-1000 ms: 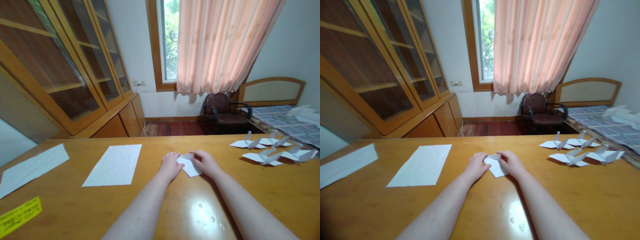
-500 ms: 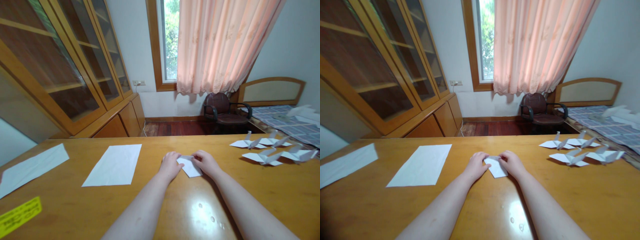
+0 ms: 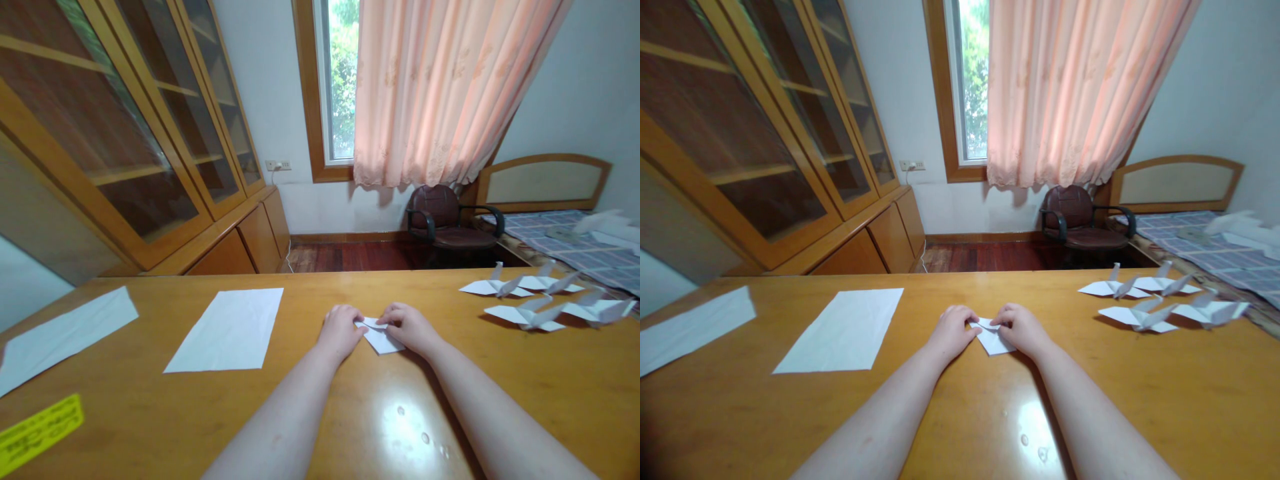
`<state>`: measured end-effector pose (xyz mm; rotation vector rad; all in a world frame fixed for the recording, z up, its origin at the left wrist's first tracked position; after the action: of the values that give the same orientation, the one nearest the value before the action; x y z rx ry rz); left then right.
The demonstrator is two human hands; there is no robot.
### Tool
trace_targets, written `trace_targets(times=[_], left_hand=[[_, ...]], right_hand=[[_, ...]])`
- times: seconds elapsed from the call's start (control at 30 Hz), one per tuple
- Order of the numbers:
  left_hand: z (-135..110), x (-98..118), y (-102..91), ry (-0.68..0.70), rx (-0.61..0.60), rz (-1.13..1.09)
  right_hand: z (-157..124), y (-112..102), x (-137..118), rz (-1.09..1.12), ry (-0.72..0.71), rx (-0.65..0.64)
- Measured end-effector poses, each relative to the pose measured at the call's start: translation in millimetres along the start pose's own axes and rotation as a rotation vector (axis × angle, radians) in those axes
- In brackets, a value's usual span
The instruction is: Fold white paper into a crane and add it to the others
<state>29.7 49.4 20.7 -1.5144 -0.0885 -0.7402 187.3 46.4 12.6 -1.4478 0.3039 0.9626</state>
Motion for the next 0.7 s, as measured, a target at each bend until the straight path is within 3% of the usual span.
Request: trace_targets(times=[0.4,0.7], left_hand=[[3.3,-0.6,4.0,0.018,-0.028,0.002],[-2.9,16.7,18.4,0.226,-0.241,0.000]], right_hand=[[0.7,0.6,-5.7,-0.041,-0.039,-0.028],[3.8,1.3,1.6,-0.122,-0.026,-0.024]])
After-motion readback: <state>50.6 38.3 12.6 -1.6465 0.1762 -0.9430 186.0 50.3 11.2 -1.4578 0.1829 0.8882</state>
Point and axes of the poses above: each hand's wrist, its own z-axis towards the middle knuckle, its own y-axis out of the palm, x = y × z, the point moved 7 cm from there along z, towards the middle knuckle, and after that the axes turned 5 degrees about -x, right-handed, at the moved point
